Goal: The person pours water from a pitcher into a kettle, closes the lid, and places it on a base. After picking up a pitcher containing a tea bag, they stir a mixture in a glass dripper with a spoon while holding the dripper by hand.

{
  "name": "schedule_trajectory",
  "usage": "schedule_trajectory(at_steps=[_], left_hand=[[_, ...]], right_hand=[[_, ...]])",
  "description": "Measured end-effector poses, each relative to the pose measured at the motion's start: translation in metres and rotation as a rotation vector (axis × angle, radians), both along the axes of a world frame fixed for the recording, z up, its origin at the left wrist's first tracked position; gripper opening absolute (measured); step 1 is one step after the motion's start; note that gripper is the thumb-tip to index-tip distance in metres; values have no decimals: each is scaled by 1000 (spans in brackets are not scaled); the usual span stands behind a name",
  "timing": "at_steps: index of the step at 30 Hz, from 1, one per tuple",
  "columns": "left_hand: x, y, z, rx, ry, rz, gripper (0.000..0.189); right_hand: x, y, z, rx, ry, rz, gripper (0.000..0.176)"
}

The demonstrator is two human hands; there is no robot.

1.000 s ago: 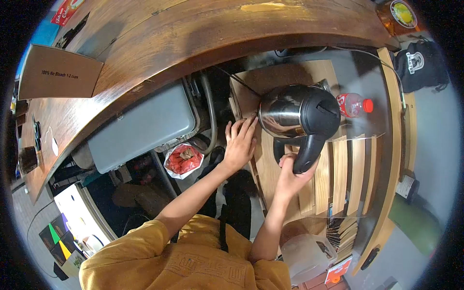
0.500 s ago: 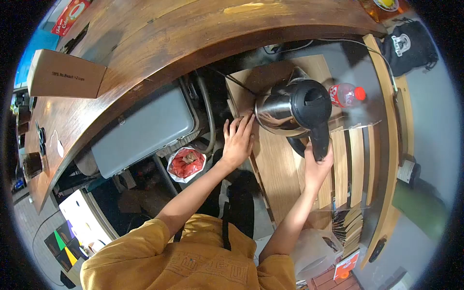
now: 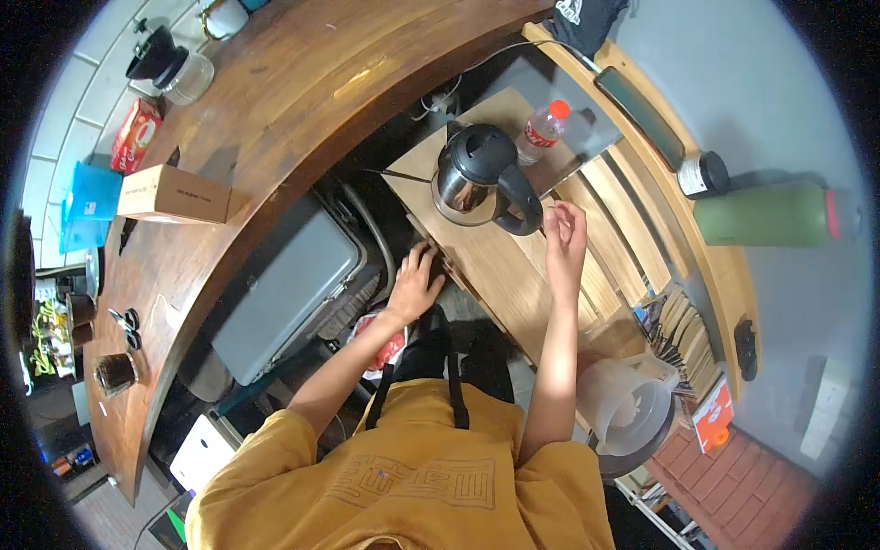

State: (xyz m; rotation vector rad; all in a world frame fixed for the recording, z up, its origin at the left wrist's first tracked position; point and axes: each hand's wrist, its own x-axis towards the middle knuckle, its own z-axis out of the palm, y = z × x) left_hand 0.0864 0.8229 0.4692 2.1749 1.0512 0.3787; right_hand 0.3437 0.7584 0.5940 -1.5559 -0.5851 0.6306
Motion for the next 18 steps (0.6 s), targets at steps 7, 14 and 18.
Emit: schedule_trajectory(at_steps=[7,14,18], left_hand=[[-49,-28,4,-236,-24,-184,36],[-14,-35,64,-544,-74,-332,37],[18,-47,77,-644,-80,-397,37]], right_hand=[[-41,10,47,-39,-499,-165,32],[-101,-69,89,-101,-656,101,24],[-104,-133,106,-145,-649,25,23]])
